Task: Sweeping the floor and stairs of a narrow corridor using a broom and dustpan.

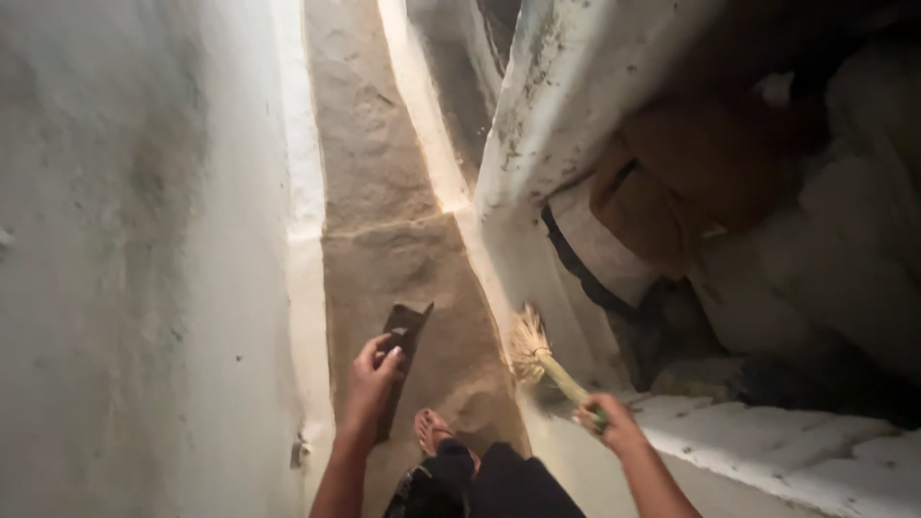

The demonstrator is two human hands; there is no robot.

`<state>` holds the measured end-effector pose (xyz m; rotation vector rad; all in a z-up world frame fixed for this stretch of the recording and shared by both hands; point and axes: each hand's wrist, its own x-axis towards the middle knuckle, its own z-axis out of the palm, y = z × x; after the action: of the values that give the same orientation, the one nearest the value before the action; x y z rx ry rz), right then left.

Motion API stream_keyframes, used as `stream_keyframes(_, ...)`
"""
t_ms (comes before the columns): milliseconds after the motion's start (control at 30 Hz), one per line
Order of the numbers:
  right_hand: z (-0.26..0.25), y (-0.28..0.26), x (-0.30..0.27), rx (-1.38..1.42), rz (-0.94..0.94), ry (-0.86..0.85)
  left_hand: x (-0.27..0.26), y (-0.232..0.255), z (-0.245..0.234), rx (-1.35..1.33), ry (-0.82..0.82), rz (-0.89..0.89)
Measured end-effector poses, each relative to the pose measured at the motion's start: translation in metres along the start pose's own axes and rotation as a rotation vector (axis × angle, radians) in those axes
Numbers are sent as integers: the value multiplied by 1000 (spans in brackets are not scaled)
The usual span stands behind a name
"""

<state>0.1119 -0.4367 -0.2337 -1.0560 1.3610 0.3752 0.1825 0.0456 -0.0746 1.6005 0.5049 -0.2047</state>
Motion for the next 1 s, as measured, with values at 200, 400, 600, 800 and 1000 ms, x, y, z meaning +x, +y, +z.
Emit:
stream_keyframes(200, -16, -5, -63, 145, 14, -173, -5, 25, 2, 4, 4, -58)
stream_keyframes(400, 44, 7, -29, -160, -304, 23, -3, 25, -4, 52, 4, -54)
stream_keyframes(600, 102, 23, -14, -435, -93, 67, -24, 56, -12, 52, 68, -32)
stream_keyframes(800, 97, -17, -37, -498, -104, -286, -3, 29, -10, -26, -13, -99)
stream_keyframes(1000, 55, -90, -111, -533, -207, -196, 14, 33, 9, 193, 16, -48)
